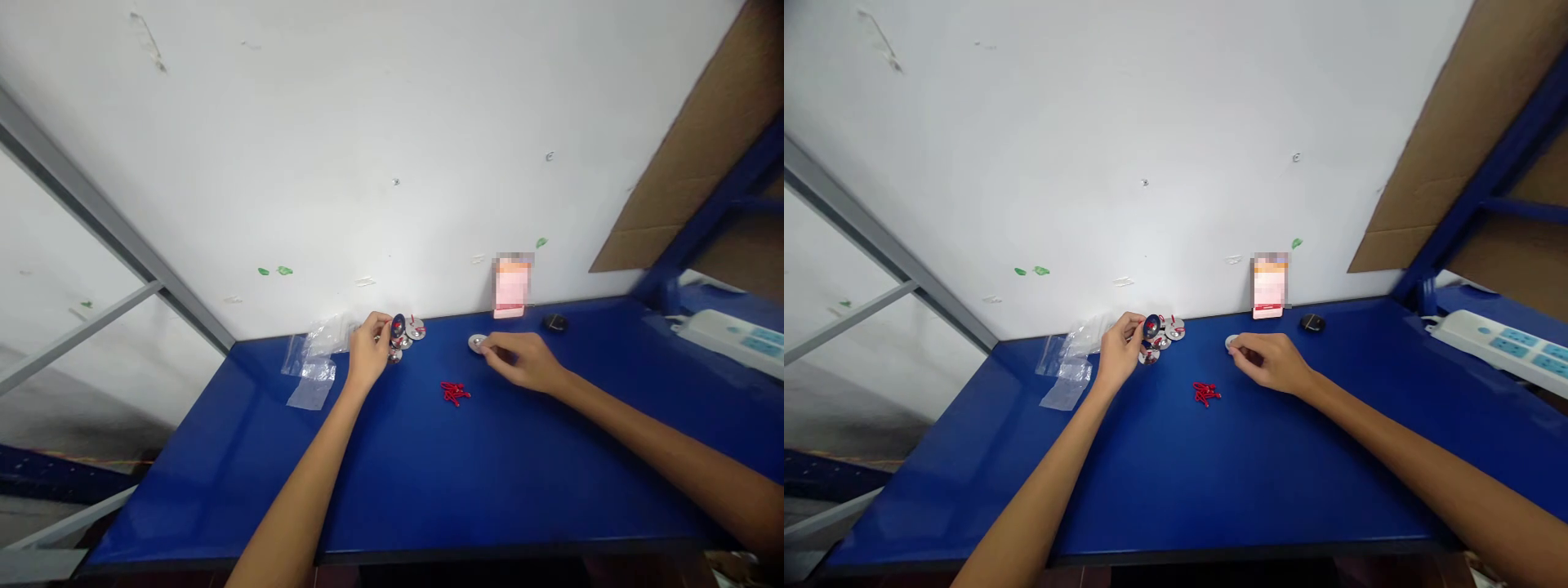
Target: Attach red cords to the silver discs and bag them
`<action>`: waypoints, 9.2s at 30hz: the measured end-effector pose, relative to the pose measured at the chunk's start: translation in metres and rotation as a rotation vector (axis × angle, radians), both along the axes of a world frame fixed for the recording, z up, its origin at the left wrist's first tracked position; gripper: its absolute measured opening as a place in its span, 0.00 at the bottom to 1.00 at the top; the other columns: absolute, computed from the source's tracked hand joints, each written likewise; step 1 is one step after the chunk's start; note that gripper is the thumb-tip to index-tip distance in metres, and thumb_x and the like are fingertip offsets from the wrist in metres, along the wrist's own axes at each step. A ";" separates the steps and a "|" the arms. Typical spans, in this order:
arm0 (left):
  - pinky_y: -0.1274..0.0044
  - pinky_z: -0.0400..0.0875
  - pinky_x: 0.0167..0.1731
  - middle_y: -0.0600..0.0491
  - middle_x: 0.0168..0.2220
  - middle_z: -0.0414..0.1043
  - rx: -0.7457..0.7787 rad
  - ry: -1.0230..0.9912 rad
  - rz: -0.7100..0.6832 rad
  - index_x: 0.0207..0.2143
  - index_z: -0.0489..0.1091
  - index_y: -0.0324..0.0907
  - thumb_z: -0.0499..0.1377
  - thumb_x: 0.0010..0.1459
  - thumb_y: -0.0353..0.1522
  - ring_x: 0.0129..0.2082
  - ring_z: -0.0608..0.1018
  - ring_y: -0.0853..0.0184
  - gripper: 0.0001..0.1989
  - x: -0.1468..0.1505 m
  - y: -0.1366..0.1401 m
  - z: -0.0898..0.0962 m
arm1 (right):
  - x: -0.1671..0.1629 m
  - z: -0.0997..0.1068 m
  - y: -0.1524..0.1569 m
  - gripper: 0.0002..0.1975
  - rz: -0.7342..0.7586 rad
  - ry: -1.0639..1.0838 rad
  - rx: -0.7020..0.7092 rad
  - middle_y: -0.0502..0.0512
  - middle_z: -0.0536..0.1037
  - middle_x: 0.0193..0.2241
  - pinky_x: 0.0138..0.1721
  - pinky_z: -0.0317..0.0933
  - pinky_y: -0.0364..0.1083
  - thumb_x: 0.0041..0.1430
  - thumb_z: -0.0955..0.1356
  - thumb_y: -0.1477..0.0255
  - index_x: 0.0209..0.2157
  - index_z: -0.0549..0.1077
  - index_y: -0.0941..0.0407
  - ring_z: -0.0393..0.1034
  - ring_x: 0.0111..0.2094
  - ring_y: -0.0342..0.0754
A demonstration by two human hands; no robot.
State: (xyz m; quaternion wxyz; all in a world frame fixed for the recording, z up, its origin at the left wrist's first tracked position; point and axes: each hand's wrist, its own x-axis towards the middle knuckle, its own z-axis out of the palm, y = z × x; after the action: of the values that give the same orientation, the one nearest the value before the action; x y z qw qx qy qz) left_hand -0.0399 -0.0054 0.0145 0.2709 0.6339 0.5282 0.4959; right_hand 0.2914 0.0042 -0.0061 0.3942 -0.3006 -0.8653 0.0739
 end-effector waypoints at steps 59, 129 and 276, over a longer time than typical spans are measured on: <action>0.64 0.85 0.47 0.48 0.42 0.79 -0.187 -0.426 -0.264 0.34 0.75 0.40 0.72 0.57 0.40 0.45 0.82 0.61 0.14 0.063 -0.023 -0.011 | -0.037 0.025 -0.007 0.12 0.031 0.043 -0.491 0.52 0.81 0.33 0.35 0.62 0.46 0.70 0.68 0.60 0.43 0.79 0.54 0.72 0.32 0.47; 0.58 0.53 0.73 0.30 0.76 0.50 -0.146 0.834 -0.017 0.74 0.54 0.29 0.47 0.72 0.52 0.77 0.55 0.45 0.42 -0.009 0.022 -0.034 | 0.086 0.018 0.167 0.19 -0.512 0.482 -0.179 0.56 0.68 0.46 0.52 0.66 0.55 0.56 0.73 0.58 0.44 0.68 0.51 0.67 0.44 0.54; 0.70 0.85 0.40 0.51 0.39 0.86 -0.025 0.075 -0.083 0.44 0.81 0.43 0.59 0.64 0.30 0.37 0.88 0.60 0.11 0.051 -0.015 -0.020 | 0.090 0.021 0.167 0.18 -0.337 0.493 -0.069 0.55 0.65 0.45 0.46 0.69 0.52 0.58 0.74 0.60 0.47 0.74 0.52 0.67 0.40 0.51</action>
State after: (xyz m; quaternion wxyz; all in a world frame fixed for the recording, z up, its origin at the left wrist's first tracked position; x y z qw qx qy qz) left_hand 0.0113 -0.0209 -0.0055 0.2793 0.6700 0.5174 0.4532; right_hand 0.3819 0.1707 0.0145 0.5885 -0.4264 -0.6785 0.1074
